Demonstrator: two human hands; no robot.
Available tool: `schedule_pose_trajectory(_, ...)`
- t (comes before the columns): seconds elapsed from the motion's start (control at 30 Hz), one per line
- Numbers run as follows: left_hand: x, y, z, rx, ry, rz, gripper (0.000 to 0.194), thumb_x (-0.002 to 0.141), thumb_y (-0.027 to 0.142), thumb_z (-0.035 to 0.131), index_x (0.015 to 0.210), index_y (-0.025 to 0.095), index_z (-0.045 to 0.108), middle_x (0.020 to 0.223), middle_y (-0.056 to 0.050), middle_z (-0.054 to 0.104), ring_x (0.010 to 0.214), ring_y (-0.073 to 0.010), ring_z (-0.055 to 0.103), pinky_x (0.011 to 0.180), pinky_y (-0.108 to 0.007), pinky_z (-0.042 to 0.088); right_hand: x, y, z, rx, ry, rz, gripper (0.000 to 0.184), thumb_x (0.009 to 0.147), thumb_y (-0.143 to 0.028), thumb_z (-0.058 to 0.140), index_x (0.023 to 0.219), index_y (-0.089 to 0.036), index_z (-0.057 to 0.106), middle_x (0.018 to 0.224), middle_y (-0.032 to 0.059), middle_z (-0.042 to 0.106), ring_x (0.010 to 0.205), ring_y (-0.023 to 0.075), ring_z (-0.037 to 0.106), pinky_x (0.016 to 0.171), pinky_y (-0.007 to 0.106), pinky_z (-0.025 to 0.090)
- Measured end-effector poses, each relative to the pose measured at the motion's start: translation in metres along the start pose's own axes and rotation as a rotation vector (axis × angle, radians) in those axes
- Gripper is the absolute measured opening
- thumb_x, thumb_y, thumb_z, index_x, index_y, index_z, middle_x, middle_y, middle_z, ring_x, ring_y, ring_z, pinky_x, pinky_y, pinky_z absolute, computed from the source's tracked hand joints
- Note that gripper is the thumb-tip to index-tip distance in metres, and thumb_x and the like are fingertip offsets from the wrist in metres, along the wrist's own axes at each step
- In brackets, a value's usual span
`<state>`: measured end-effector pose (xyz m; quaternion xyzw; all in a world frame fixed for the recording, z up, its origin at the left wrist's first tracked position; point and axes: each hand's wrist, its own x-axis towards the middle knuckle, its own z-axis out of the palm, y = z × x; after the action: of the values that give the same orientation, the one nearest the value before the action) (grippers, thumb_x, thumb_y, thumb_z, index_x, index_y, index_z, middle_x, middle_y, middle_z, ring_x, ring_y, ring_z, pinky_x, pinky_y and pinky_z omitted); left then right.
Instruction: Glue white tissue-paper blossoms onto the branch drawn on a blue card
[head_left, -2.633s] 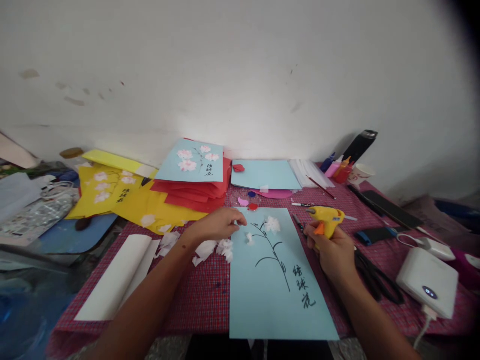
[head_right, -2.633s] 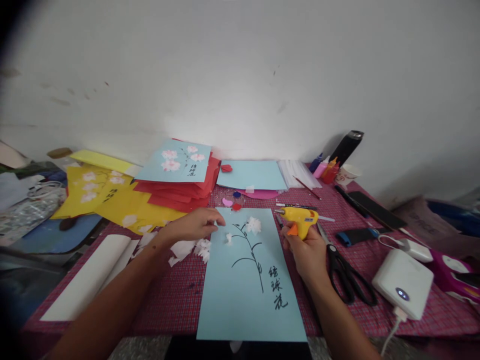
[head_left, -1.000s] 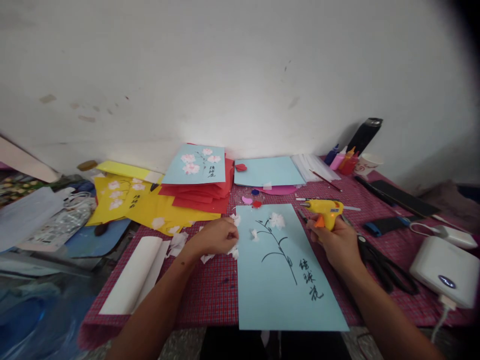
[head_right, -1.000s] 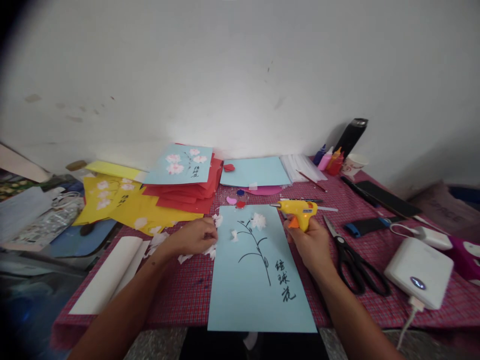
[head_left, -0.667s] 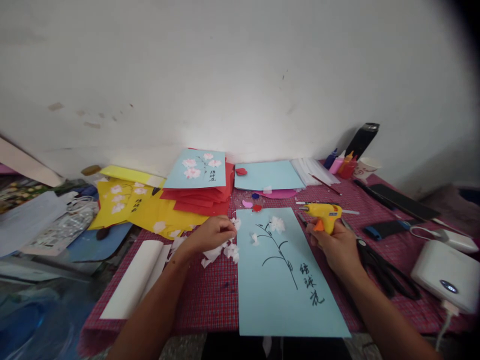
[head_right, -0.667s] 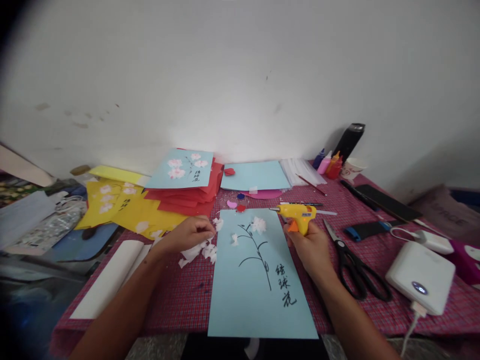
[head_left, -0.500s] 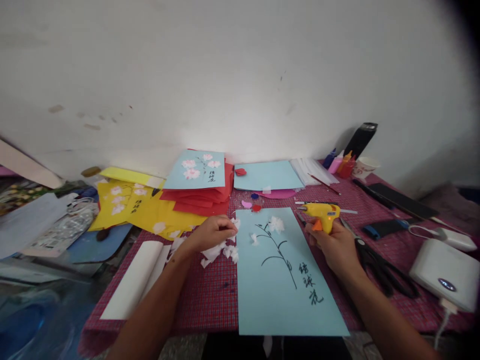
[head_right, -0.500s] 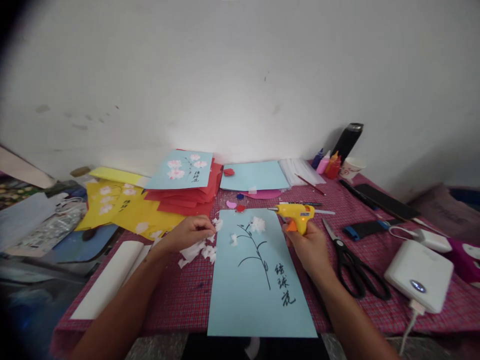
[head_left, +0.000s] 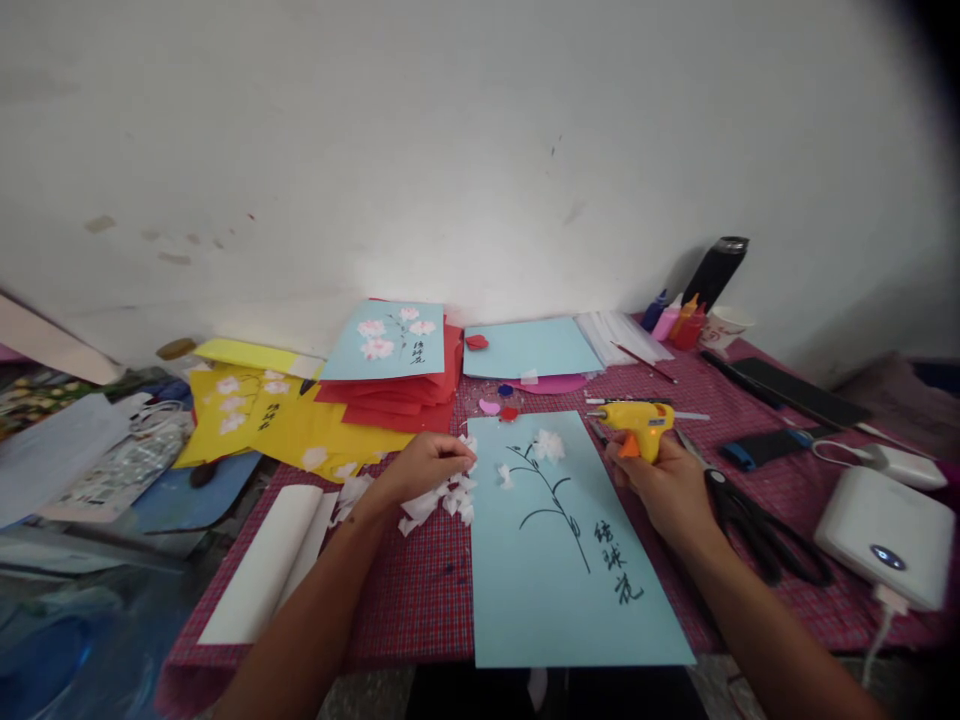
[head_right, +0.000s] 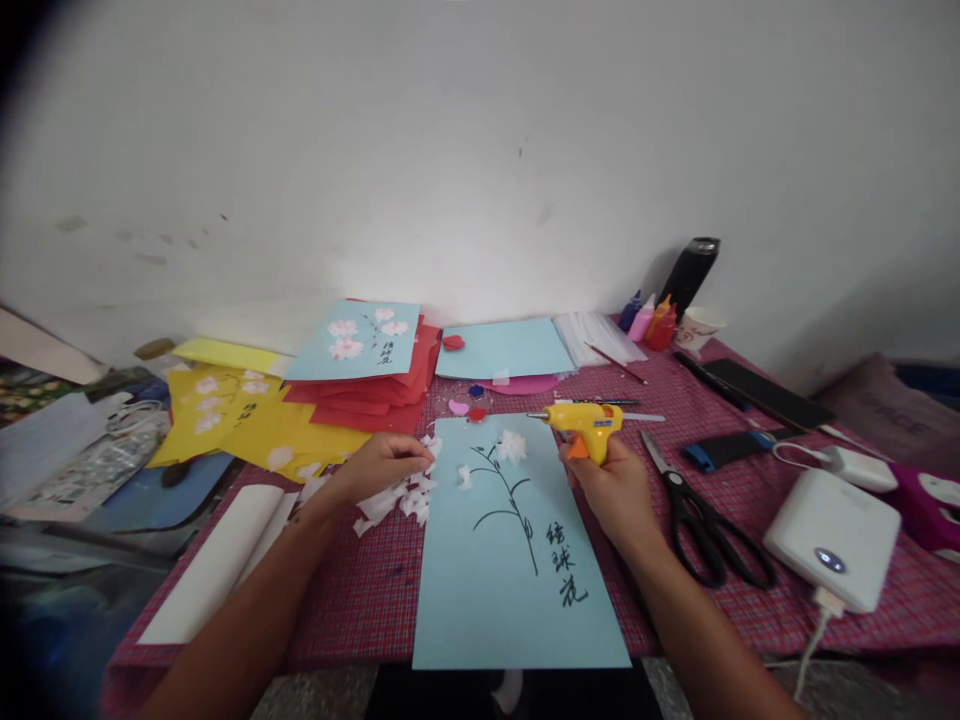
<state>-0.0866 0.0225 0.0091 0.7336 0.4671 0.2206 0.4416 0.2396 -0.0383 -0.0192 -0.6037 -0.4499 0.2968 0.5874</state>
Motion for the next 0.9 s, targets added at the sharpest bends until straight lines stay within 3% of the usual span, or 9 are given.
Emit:
schedule_pose_trajectory(0.27,-0.001,0.012,0.006,0.052,-0.017,-0.024,0.023,0.078,0.029,0.062,0.088,0.013,0.074,0.080,-0.003,0.071,0.071,-0.0145,0.062,0.062,-0.022,0.044,0.000,-0.002,0.000,0.037,-0.053,0.040,0.016,0.077,-0.035,0.069,0.080,-0.021,0.062,0.058,-0.0020,0.059,0.052,0.0140,0.049,0.051,0.027,0.038)
schedule_pose_trajectory(0.6,0.001,-0.003,0.007,0.220,0.003,0.012,0.032,0.082,0.022,0.053,0.107,0.015,0.072,0.091,-0.005,0.075,0.079,-0.0165,0.066,0.068,-0.024,0.048,0.000,0.000,0.000,0.014,-0.063,0.053,0.016,0.078,-0.035,0.069,0.080,-0.021,0.061,0.057,-0.0030,0.058,0.052,0.0132,0.049,0.050,0.026,0.037)
schedule_pose_trajectory(0.9,0.001,0.005,0.006,0.434,0.002,0.121,0.023,0.083,0.019,0.055,0.097,0.017,0.073,0.092,-0.004,0.074,0.085,-0.0187,0.066,0.076,-0.027,0.049,0.000,0.001,-0.001,0.016,-0.072,0.047,0.018,0.077,-0.038,0.068,0.080,-0.021,0.061,0.059,-0.0018,0.059,0.053,0.0146,0.050,0.051,0.027,0.038)
